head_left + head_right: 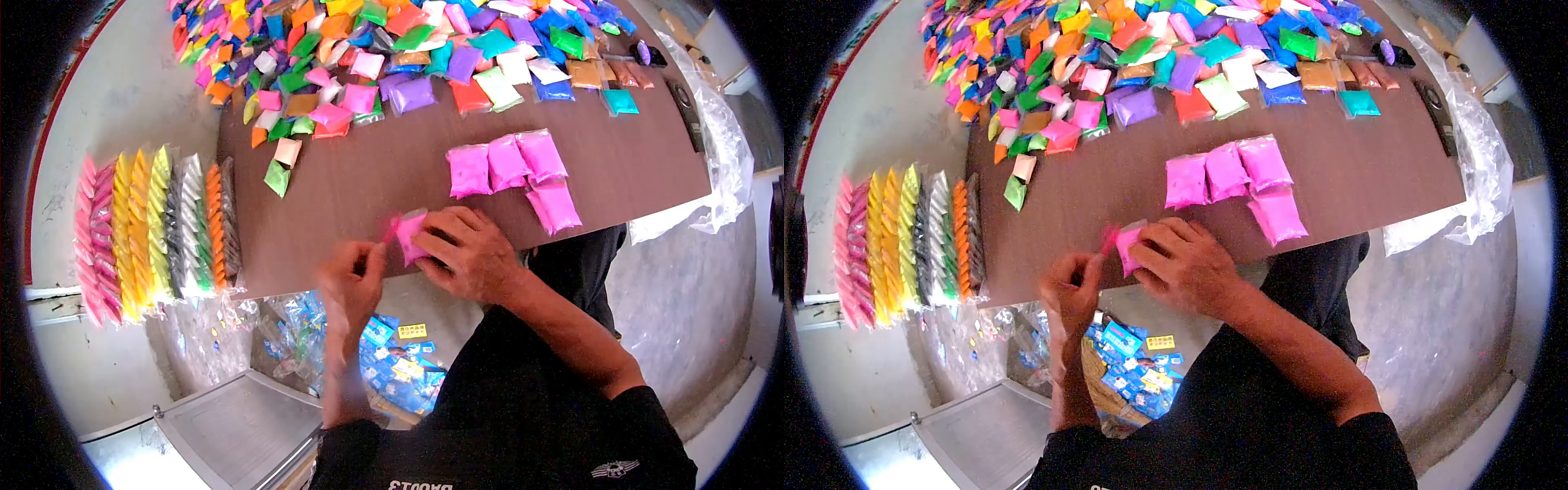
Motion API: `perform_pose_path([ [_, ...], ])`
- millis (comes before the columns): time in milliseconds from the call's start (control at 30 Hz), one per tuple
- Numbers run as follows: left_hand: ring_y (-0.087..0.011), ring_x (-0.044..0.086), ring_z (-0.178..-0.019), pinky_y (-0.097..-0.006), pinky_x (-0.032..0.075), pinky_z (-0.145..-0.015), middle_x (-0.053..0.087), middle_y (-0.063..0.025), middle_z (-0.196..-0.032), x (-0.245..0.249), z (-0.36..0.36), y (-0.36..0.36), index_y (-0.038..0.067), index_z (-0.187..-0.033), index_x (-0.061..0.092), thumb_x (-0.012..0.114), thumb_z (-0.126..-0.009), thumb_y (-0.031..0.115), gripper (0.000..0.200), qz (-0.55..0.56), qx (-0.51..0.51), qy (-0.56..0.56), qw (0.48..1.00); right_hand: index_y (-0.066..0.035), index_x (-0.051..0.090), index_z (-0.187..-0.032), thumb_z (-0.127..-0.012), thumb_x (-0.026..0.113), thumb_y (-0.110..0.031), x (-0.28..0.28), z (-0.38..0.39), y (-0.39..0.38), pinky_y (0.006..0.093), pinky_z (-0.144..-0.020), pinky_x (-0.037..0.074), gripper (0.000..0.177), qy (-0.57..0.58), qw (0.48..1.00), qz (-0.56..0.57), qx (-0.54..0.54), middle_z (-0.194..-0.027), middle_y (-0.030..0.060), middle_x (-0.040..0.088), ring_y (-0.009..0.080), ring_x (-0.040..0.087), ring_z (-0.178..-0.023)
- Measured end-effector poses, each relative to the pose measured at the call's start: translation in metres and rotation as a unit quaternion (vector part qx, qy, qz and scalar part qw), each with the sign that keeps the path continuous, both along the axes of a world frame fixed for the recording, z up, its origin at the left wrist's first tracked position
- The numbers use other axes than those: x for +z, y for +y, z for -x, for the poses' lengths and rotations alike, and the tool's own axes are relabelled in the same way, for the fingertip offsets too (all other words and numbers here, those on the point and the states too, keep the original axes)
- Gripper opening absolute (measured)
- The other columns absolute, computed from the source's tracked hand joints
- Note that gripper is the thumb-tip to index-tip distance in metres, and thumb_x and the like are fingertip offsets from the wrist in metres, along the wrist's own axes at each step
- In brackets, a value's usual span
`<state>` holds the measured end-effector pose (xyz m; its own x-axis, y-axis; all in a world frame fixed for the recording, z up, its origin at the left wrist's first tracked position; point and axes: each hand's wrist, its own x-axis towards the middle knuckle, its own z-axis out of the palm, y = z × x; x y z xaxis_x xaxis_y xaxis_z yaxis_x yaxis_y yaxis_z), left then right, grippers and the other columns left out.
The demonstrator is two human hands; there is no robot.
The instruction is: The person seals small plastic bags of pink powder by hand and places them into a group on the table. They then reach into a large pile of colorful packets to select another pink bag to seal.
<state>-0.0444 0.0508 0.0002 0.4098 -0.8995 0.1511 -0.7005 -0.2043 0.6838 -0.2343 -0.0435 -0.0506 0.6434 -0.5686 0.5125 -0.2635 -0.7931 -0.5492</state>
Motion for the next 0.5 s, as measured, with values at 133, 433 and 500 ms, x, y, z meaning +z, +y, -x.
perform_pose_path([
  [133, -0.0180, 0.068, -0.062, -0.0333, 0.051, -0.057, 0.070, -0.0142, -0.071, -0.023, -0.002, 0.001, 0.001, -0.088, 0.072, 0.072, -0.093, 0.016, 0.016, -0.024, 0.031, -0.001, 0.999, -0.012, 0.065, -0.110, -0.080, 0.077, -0.023, 0.006, 0.000, -0.002, 0.0442, -0.088, 0.052, 0.034, -0.017, 1.000, 0.004, -0.004, -0.119, 0.0077, 0.063, 0.0298, 0.062, -0.111],
  [433, -0.0119, 0.061, -0.061, -0.0310, 0.049, -0.057, 0.068, -0.0098, -0.069, 0.008, 0.022, 0.008, -0.001, -0.088, 0.071, 0.072, -0.094, 0.014, 0.017, -0.027, 0.054, 0.042, 0.997, -0.011, 0.070, -0.109, -0.081, 0.076, -0.019, 0.003, 0.001, 0.000, 0.0427, -0.086, 0.052, 0.031, -0.015, 1.000, -0.007, -0.006, -0.114, 0.0088, 0.064, 0.0289, 0.063, -0.107],
  [500, -0.0083, 0.058, -0.063, -0.0293, 0.048, -0.057, 0.066, -0.0055, -0.067, 0.004, 0.025, 0.011, -0.002, -0.086, 0.070, 0.072, -0.093, 0.014, 0.018, -0.019, 0.054, 0.073, 0.996, -0.010, 0.072, -0.108, -0.080, 0.077, -0.017, 0.003, 0.001, -0.001, 0.0413, -0.086, 0.052, 0.030, -0.013, 1.000, -0.007, -0.007, -0.112, 0.0089, 0.065, 0.0283, 0.063, -0.106],
])
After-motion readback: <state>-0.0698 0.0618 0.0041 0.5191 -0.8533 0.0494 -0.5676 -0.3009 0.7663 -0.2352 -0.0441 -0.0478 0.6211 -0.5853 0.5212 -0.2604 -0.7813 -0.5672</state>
